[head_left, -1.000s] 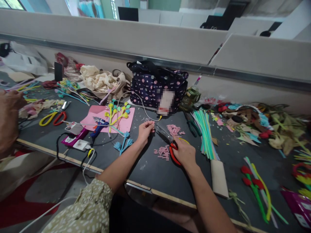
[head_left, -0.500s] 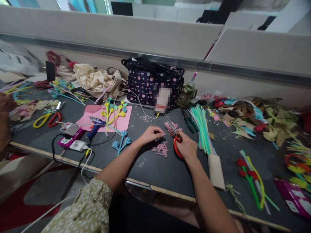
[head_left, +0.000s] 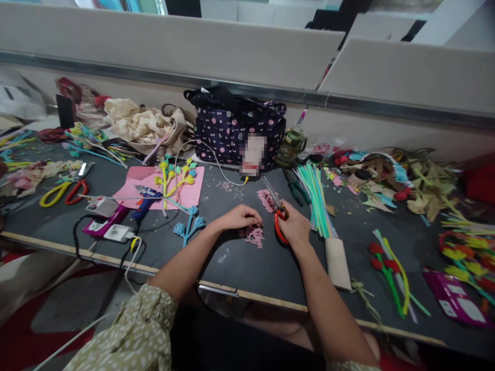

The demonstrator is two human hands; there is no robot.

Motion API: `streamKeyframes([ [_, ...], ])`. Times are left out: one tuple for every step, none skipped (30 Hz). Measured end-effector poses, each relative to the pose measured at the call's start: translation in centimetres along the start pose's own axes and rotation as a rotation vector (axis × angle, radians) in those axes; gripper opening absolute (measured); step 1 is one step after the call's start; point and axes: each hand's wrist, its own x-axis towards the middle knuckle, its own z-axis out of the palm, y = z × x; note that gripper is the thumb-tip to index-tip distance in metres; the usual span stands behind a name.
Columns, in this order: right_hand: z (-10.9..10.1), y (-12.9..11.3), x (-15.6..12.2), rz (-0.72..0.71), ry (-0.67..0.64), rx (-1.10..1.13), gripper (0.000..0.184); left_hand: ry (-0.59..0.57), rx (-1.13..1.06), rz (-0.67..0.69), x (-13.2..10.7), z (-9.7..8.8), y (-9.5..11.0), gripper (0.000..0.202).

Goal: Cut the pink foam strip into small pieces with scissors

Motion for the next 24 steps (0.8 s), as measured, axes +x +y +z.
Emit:
streamKeyframes([
  [0.0,0.1,0.1,0.01,0.004,0.002,0.047,0.075,0.021,0.042,0.2,0.1,-0.1,0.021],
  [0.1,0.1,0.1,0.014,0.008,0.005,0.047,0.166,0.075,0.113,0.4,0.2,-0.3,0.021],
  [0.2,0.2,0.1,0.017,0.011,0.008,0.048,0.23,0.166,0.187,0.6,0.2,-0.4,0.021],
  [0.2,0.3,0.2,0.017,0.011,0.011,0.048,0.271,0.274,0.249,0.8,0.3,-0.4,0.023],
  [0.3,0.3,0.2,0.017,0.007,0.013,0.049,0.291,0.38,0.301,1.0,0.3,-0.5,0.027],
  [0.3,0.3,0.2,0.017,0.003,0.013,0.049,0.289,0.478,0.34,1.2,0.4,-0.5,0.032],
  [0.3,0.3,0.2,0.017,0.002,0.013,0.05,0.278,0.56,0.367,1.3,0.6,-0.6,0.038],
  [0.3,0.3,0.2,0.016,0.002,0.015,0.049,0.261,0.625,0.388,1.4,0.8,-0.6,0.043],
  [0.2,0.3,0.2,0.013,0.004,0.017,0.049,0.239,0.68,0.405,1.5,1.0,-0.7,0.049],
  [0.2,0.3,0.2,0.011,0.008,0.019,0.048,0.217,0.728,0.415,1.6,1.3,-0.8,0.052],
  [0.1,0.3,0.2,0.011,0.012,0.022,0.047,0.194,0.773,0.423,1.7,1.5,-0.9,0.053],
  [0.1,0.2,0.2,0.012,0.013,0.023,0.047,0.167,0.814,0.427,1.7,1.8,-1.1,0.052],
  [0.0,0.2,0.2,0.012,0.01,0.023,0.046,0.15,0.848,0.427,1.8,2.0,-1.2,0.051],
  [0.0,0.2,0.2,0.013,0.005,0.019,0.047,0.145,0.874,0.42,1.8,2.2,-1.4,0.05],
  [0.0,0.1,0.2,0.013,0.001,0.013,0.047,0.148,0.891,0.413,1.9,2.3,-1.5,0.048],
  [0.0,0.1,0.2,0.014,-0.002,0.006,0.047,0.151,0.901,0.408,1.9,2.4,-1.6,0.047],
  [0.0,0.1,0.2,0.013,-0.004,0.001,0.048,0.155,0.905,0.404,1.9,2.4,-1.6,0.046],
  [0.0,0.1,0.2,0.013,-0.004,-0.002,0.048,0.159,0.905,0.402,1.9,2.4,-1.7,0.046],
  [0.0,0.1,0.2,0.015,-0.003,-0.002,0.048,0.162,0.901,0.401,1.9,2.4,-1.6,0.046],
  [0.1,0.1,0.2,0.015,-0.002,0.001,0.048,0.167,0.891,0.402,1.9,2.3,-1.6,0.046],
  [0.1,0.1,0.2,0.015,-0.001,0.004,0.048,0.172,0.875,0.405,1.9,2.3,-1.5,0.045],
  [0.1,0.1,0.2,0.013,-0.001,0.006,0.048,0.178,0.852,0.411,1.8,2.2,-1.4,0.045],
  [0.1,0.1,0.2,0.011,-0.001,0.005,0.047,0.186,0.82,0.422,1.7,2.2,-1.3,0.044],
  [0.2,0.2,0.1,0.009,-0.002,0.003,0.047,0.193,0.783,0.435,1.7,2.1,-1.1,0.043],
])
